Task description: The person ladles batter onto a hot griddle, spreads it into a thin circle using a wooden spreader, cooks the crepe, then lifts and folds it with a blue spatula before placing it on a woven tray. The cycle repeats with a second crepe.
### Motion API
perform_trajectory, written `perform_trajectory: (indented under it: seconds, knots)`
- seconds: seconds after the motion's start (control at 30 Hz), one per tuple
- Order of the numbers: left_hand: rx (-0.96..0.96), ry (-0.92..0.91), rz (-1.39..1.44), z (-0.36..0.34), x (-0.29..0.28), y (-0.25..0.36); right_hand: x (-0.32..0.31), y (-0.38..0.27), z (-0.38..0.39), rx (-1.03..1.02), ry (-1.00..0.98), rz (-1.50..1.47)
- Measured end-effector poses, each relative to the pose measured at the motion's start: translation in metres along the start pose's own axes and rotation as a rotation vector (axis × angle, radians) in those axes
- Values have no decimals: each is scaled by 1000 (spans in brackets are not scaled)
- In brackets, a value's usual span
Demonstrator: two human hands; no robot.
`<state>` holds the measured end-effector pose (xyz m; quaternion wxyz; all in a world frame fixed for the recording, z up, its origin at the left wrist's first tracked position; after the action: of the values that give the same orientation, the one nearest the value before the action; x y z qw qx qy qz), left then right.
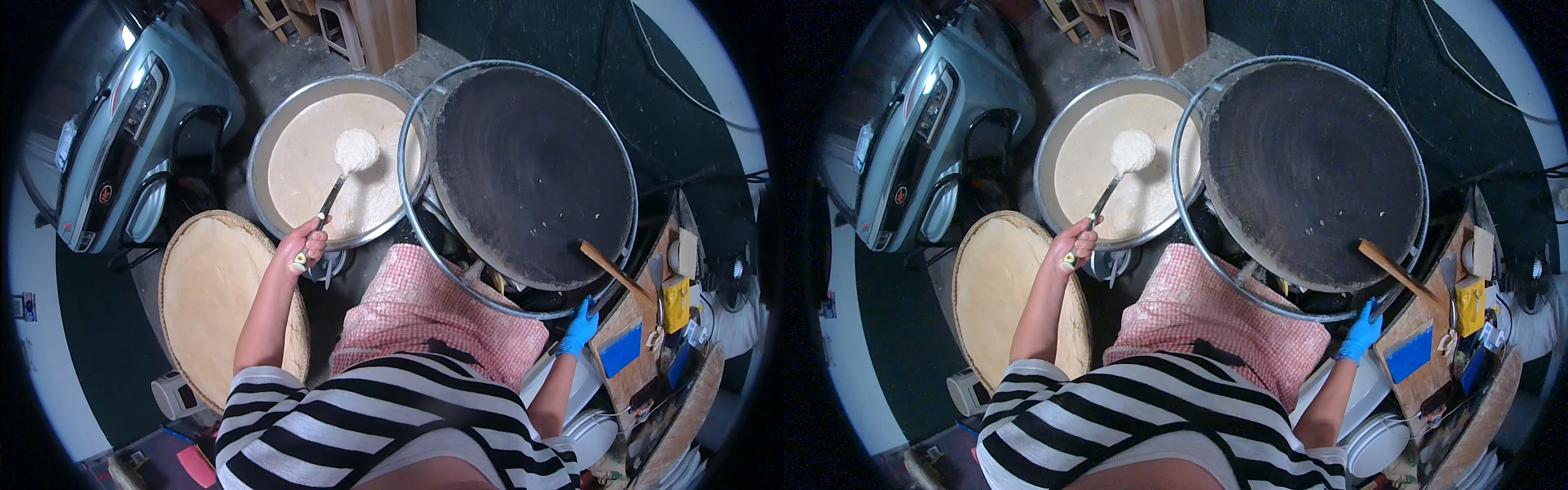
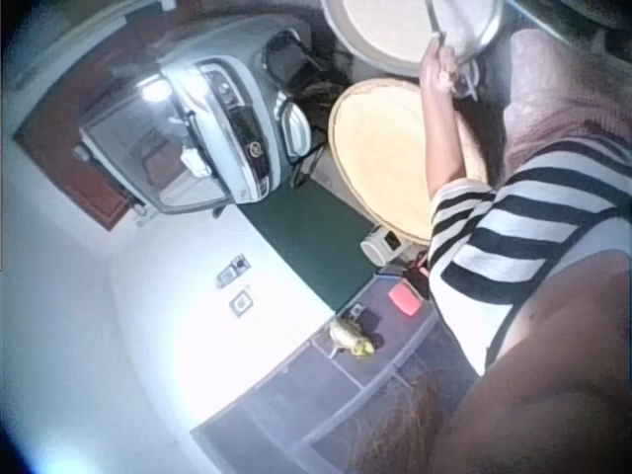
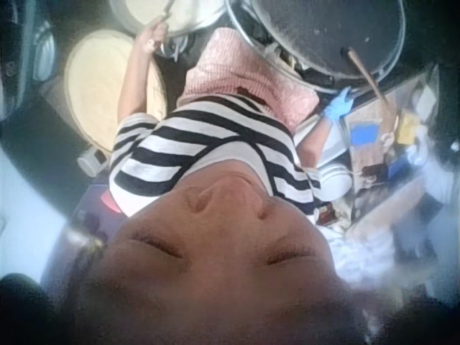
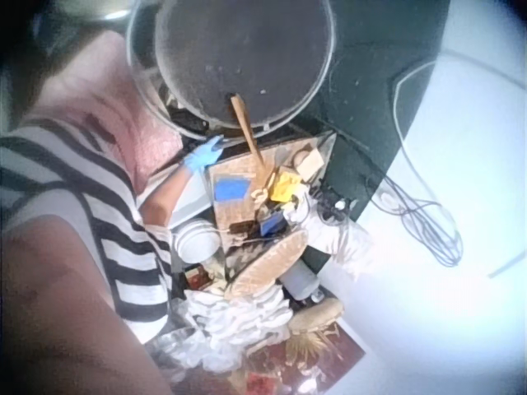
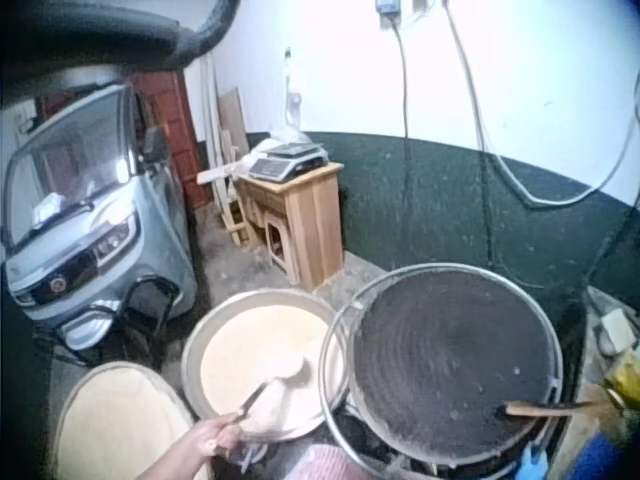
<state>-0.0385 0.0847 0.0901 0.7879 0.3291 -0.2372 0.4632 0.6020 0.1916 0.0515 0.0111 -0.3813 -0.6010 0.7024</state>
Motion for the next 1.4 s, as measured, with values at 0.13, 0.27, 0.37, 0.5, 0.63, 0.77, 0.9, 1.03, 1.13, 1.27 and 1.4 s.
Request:
perform_trajectory:
  seconds: [0.13, 0.27, 0.37, 0.5, 0.63, 0.77, 0.9, 1.03, 1.13, 1.27, 1.4]
  knots:
    - [82, -3, -169, 26, 59, 2, -8, 39, -27, 179, 7, -81]
    - [139, -106, -318, 18, 121, -12, -2, 64, -39, 102, -12, -195]
    - [234, 7, -458, -24, 142, -37, -1, 81, -48, 157, 25, -272]
    - [636, 180, -926, -81, 148, -77, -5, 70, -47, 163, -61, -193]
    - [1154, 305, -1451, -74, 134, -100, -18, -2, -31, -2, -9, 229]
    - [1201, 411, -1731, -74, 119, -84, 33, -90, -21, 209, -366, -172]
    - [1455, 395, -1794, -63, 131, -56, 108, -184, -19, 125, -558, -186]
    - [1501, 374, -1504, -60, 139, -47, 187, -239, -29, -20, -629, -144]
    - [1395, 91, -1176, -68, 149, -54, 242, -254, -43, -76, -642, -83]
    - [483, -182, -420, -99, 134, -76, 301, -265, -54, -141, -678, 189]
    - [202, -441, -14, -84, 138, -77, 330, -287, -31, -362, -708, 485]
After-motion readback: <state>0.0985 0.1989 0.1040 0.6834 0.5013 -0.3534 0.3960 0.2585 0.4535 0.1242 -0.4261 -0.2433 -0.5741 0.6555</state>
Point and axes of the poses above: each hand's wrist, its own z-axis away from the middle knuckle, its own x-axis out of the palm, y = z × x, the point moved 7 cm from there along -z, towards the middle knuckle, and after that the axes turned 1 degree about -y, right-handed, at the moved point
